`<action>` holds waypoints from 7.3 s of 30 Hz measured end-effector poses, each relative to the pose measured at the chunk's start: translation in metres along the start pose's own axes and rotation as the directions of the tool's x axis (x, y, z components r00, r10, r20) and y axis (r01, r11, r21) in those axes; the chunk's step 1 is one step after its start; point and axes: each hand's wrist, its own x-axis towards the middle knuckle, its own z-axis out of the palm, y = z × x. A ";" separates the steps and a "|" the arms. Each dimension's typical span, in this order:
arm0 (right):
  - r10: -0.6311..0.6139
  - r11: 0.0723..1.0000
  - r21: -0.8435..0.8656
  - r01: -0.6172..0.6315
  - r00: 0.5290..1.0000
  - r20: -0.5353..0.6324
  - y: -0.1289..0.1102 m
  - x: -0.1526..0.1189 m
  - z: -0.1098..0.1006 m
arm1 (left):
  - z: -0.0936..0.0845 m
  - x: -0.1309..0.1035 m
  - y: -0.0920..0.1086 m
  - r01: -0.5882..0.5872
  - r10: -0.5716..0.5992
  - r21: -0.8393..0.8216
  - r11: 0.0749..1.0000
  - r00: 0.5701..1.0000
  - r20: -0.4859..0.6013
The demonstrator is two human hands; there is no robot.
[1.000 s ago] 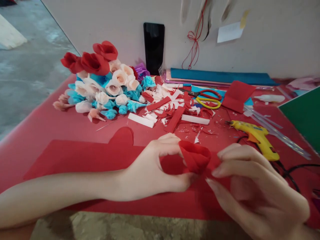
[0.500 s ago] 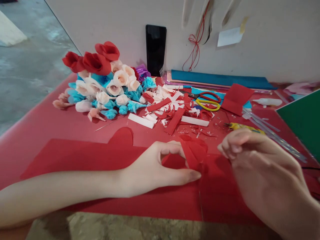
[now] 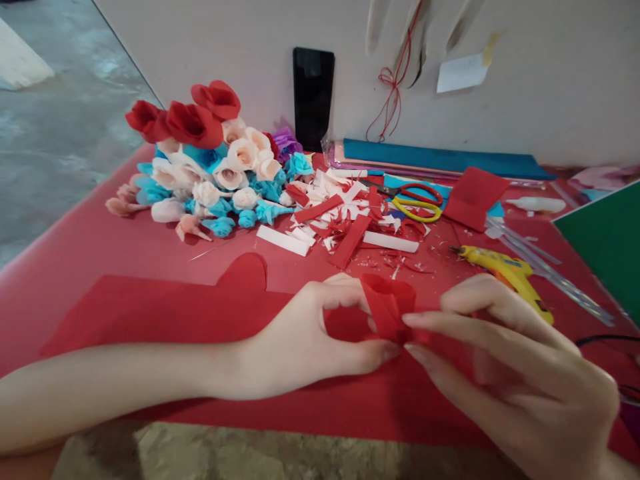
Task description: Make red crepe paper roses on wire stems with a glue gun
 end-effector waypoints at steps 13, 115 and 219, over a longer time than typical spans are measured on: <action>-0.027 0.999 -0.030 0.026 0.998 -0.050 0.000 0.001 0.005 | -0.002 0.003 0.003 0.043 -0.045 0.066 0.997 0.999 0.026; -0.139 0.980 -0.144 0.140 0.990 0.022 0.001 0.001 0.003 | -0.002 0.002 0.008 0.005 0.002 0.225 0.974 1.000 -0.028; 0.330 0.634 0.652 -0.416 0.908 0.258 0.049 0.008 0.002 | -0.003 0.024 -0.057 0.191 -0.122 -0.371 0.909 0.972 0.203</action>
